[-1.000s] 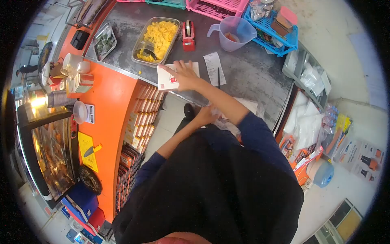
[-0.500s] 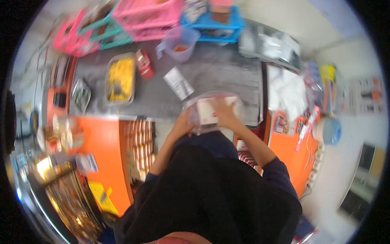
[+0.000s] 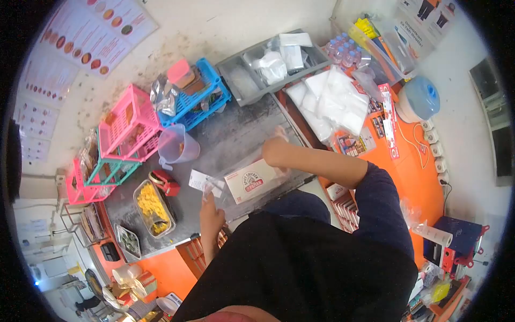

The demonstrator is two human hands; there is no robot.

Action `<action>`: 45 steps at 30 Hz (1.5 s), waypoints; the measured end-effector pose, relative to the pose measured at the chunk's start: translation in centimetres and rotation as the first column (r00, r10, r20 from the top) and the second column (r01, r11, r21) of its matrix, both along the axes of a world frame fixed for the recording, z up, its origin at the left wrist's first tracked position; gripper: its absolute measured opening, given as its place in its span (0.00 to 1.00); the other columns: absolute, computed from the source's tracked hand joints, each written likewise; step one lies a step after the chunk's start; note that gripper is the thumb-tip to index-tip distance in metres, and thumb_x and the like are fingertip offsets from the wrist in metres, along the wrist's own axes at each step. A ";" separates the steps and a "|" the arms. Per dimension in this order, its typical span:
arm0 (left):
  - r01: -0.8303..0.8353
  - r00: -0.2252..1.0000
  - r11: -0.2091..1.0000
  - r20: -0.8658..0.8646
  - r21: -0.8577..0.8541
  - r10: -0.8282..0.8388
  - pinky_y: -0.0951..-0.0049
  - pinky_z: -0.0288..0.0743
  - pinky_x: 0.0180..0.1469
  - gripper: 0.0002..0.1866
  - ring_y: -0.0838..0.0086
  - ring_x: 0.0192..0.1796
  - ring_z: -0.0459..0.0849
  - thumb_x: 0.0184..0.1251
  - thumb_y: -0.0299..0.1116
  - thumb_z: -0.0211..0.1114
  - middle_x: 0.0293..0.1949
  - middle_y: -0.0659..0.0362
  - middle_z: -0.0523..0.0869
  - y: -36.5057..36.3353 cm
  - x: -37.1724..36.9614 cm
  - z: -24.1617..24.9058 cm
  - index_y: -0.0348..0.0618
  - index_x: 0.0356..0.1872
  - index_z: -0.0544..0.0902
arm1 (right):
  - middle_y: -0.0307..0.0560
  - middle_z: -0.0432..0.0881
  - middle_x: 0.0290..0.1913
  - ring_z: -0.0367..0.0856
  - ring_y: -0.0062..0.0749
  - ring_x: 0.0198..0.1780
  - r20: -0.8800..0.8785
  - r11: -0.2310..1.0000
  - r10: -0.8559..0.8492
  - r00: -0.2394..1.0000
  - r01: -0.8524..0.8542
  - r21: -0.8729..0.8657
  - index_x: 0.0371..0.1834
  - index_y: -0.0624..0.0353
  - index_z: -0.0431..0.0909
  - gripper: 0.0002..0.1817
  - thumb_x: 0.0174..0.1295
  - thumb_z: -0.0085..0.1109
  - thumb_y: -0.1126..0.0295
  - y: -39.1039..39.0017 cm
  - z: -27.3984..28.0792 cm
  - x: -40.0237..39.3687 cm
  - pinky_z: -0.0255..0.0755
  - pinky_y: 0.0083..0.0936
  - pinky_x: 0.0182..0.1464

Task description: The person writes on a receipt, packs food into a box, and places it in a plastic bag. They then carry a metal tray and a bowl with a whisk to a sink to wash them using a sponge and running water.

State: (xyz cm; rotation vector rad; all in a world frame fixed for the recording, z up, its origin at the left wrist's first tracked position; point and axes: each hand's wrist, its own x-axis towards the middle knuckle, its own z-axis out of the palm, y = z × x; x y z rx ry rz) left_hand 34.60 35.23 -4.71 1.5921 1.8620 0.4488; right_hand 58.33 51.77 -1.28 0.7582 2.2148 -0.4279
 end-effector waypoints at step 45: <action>-0.550 0.382 0.835 0.889 -0.003 0.255 0.85 0.69 0.33 0.07 0.85 0.30 0.78 0.53 0.26 0.71 0.27 0.63 0.84 23.5 14.7 1.3 0.38 0.32 0.82 | 0.45 0.76 0.43 0.75 0.32 0.38 -0.826 0.452 0.162 -0.539 0.785 -0.423 0.45 0.64 0.72 0.11 0.59 0.55 0.76 8.4 0.3 6.4 0.69 0.24 0.42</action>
